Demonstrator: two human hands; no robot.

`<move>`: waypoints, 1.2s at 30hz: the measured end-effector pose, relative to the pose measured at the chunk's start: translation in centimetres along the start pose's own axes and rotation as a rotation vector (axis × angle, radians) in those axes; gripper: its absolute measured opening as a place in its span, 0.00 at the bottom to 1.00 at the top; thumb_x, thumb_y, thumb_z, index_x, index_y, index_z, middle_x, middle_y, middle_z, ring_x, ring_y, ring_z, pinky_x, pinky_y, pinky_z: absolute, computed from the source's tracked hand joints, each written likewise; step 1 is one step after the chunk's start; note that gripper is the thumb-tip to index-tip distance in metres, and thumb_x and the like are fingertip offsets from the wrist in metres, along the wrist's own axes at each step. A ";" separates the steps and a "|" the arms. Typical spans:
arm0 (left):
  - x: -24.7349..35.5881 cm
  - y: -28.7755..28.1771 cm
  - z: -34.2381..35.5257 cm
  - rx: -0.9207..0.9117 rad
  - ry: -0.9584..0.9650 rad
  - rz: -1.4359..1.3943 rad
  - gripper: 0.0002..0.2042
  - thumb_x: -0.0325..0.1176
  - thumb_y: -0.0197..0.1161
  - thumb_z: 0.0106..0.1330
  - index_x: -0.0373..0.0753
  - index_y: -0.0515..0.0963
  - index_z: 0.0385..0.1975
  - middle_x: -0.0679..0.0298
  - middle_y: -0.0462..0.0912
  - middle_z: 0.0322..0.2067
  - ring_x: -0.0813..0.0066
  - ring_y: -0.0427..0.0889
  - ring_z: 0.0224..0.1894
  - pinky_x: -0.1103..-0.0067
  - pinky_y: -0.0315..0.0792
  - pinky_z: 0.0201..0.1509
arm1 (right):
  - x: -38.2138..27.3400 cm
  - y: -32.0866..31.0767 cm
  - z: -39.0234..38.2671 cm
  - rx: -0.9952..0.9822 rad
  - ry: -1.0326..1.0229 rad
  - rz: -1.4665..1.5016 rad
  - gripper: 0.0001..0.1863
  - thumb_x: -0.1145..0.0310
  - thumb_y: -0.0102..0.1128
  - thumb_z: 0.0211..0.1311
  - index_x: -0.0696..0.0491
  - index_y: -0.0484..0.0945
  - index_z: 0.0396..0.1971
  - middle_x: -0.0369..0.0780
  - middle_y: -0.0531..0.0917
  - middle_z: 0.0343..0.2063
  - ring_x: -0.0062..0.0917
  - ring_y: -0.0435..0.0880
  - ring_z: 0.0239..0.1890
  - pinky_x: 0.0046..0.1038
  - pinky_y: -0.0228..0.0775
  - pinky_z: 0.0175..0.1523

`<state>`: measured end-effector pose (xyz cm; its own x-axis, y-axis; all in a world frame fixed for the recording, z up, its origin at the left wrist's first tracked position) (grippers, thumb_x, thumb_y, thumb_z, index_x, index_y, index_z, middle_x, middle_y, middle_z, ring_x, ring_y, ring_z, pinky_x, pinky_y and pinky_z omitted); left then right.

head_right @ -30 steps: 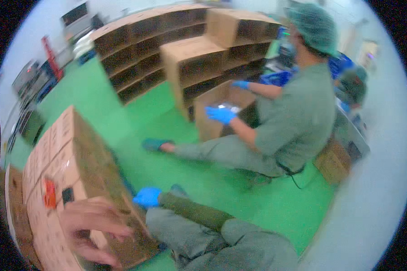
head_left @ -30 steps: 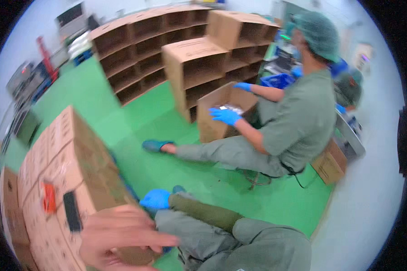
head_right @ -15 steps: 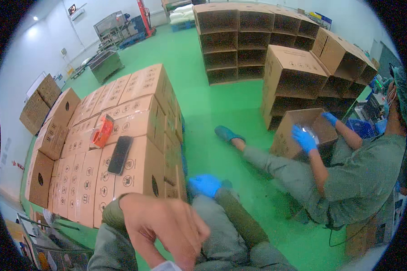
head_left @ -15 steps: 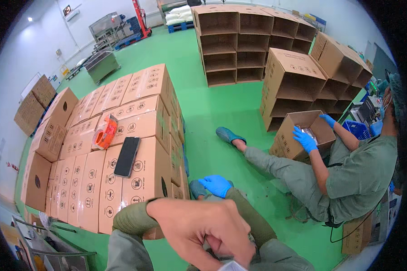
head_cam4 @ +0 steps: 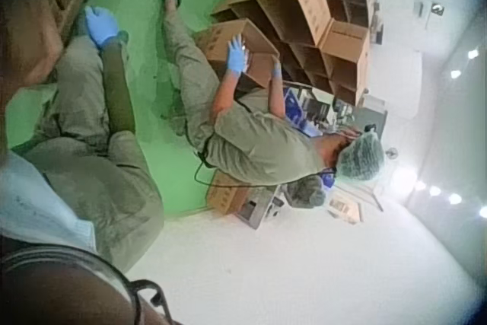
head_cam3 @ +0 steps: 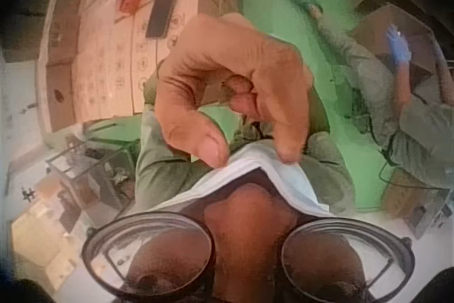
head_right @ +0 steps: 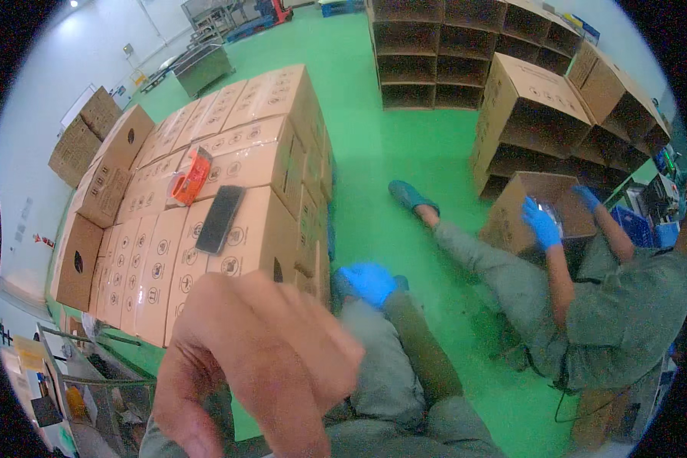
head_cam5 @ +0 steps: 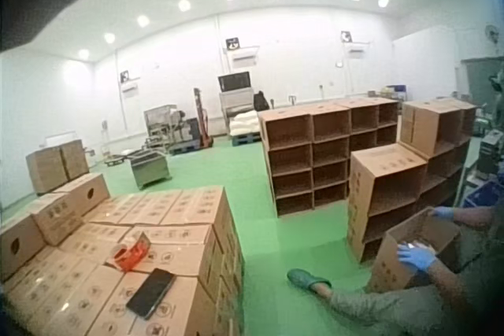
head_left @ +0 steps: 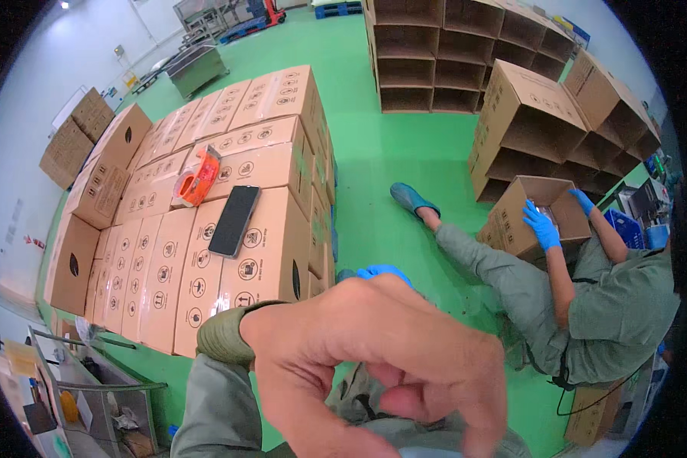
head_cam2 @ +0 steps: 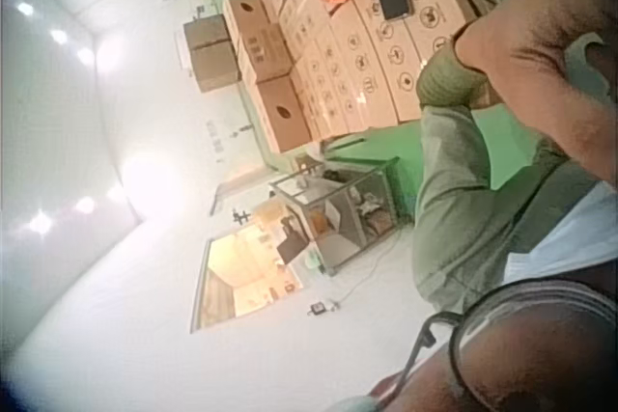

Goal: Scanning items with a handheld device and packing small packets into cardboard boxes.

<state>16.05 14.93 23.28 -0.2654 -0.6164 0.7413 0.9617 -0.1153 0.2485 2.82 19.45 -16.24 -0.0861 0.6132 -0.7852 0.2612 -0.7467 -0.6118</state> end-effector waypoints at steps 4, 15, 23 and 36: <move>1.5 0.4 0.2 -0.038 0.134 0.176 0.16 0.36 0.62 0.61 0.23 0.77 0.34 0.62 0.73 0.22 0.81 0.62 0.17 0.83 0.56 0.18 | -0.3 0.0 -0.7 -0.008 0.191 -0.020 0.29 0.46 0.41 0.64 0.58 0.79 0.34 0.53 0.80 0.33 0.48 0.79 0.35 0.43 0.69 0.44; 2.1 -1.7 1.6 -0.064 0.409 0.013 0.16 0.33 0.70 0.55 0.22 0.79 0.32 0.58 0.80 0.28 0.87 0.61 0.16 0.87 0.52 0.15 | -0.9 -1.9 0.3 0.030 0.072 0.037 0.28 0.46 0.42 0.63 0.59 0.79 0.32 0.54 0.80 0.33 0.49 0.78 0.35 0.42 0.68 0.43; 2.0 -0.5 1.7 -0.131 0.322 0.002 0.17 0.34 0.71 0.54 0.23 0.79 0.34 0.56 0.81 0.30 0.87 0.61 0.16 0.88 0.52 0.15 | 0.1 0.4 -0.3 -0.014 0.205 0.105 0.29 0.45 0.42 0.63 0.59 0.79 0.29 0.54 0.80 0.31 0.49 0.78 0.35 0.42 0.68 0.44; 2.4 0.6 2.1 -0.053 0.236 -0.039 0.18 0.33 0.71 0.54 0.25 0.80 0.38 0.49 0.82 0.35 0.86 0.62 0.16 0.88 0.54 0.15 | 1.6 0.6 -0.4 -0.049 0.142 0.051 0.28 0.46 0.43 0.64 0.59 0.78 0.34 0.54 0.80 0.33 0.48 0.78 0.36 0.42 0.68 0.46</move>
<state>15.89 15.05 26.54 -0.2848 -0.7750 0.5642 0.9551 -0.1790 0.2362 3.17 20.08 -17.77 0.0645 0.6076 -0.7917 0.3082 -0.7666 -0.5633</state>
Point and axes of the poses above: each hand's wrist, its own z-axis towards the middle knuckle, its own y-axis out of the palm, x = y × z, the point moved 9 cm from there along z, towards the middle knuckle
